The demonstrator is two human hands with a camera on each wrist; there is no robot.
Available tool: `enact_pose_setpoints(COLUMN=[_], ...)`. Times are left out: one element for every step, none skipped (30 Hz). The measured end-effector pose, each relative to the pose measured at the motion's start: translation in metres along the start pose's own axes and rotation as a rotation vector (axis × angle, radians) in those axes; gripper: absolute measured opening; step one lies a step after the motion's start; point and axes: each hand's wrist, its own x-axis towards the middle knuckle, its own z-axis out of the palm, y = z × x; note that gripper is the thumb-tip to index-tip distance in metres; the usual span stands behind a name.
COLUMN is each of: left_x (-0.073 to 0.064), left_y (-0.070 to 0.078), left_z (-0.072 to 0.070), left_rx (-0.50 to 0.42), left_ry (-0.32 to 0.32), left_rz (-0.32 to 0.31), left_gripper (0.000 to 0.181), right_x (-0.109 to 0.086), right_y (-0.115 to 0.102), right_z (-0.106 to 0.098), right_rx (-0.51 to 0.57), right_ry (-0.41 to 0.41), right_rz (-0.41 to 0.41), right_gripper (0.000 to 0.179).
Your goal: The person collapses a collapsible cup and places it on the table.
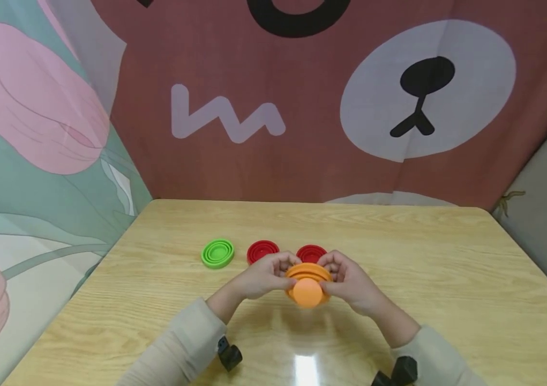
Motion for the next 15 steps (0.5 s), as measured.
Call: enact_pose_setpoints(left_x=[0.0000,0.0001,0.0003,0.0006,0.0010,0.0014,0.0019,0.0023,0.0027,0.0028,0.0030,0.0032,0.0032,0.0030,0.0026], left_y=[0.0004,0.0007,0.0008,0.0010,0.0011,0.0011,0.0009,0.0008,0.0006,0.0006,0.0003,0.0001,0.0003,0.0005,0.0010], left_z=[0.0004,0.0009,0.0015,0.0020,0.0026,0.0030,0.0035,0.0039,0.0043,0.0046,0.0047,0.0049,0.0049,0.0047,0.0046], left_rx=[0.008,0.013,0.015,0.016,0.014,0.013,0.014,0.019,0.023,0.026,0.026,0.026,0.026,0.020,0.010], left_ry=[0.000,0.002,0.005,0.009,0.012,0.016,0.021,0.027,0.033,0.037,0.041,0.045,0.053,0.058,0.068], left_rz=[-0.002,-0.006,-0.011,-0.017,-0.020,-0.019,-0.019,-0.015,-0.006,0.007,0.017,0.025,0.030,0.037,0.041], left_gripper=[0.026,0.026,0.025,0.025,0.024,0.023,0.023,0.022,0.021,0.021,0.020,0.020,0.020,0.020,0.020], right_x=[-0.0003,-0.0004,-0.0007,-0.0008,-0.0009,-0.0009,-0.0008,-0.0007,-0.0006,-0.0006,-0.0006,-0.0006,-0.0008,-0.0013,-0.0017], right_y=[-0.0001,-0.0001,0.0000,0.0001,0.0002,0.0003,0.0002,0.0000,-0.0004,-0.0007,-0.0010,-0.0011,-0.0014,-0.0017,-0.0015], right_z=[0.0007,0.0014,0.0021,0.0027,0.0032,0.0038,0.0043,0.0048,0.0053,0.0058,0.0063,0.0067,0.0070,0.0074,0.0074], right_rx=[-0.014,-0.027,-0.036,-0.044,-0.053,-0.063,-0.072,-0.080,-0.081,-0.077,-0.059,-0.028,0.013,0.067,0.130], right_ry=[0.021,0.042,0.060,0.075,0.091,0.105,0.118,0.131,0.143,0.153,0.161,0.167,0.169,0.161,0.142], right_rz=[0.000,-0.001,-0.002,-0.008,-0.014,-0.021,-0.027,-0.031,-0.034,-0.035,-0.034,-0.031,-0.023,-0.028,-0.037], right_gripper=[0.031,0.030,0.030,0.029,0.028,0.027,0.026,0.026,0.025,0.025,0.025,0.024,0.023,0.021,0.019])
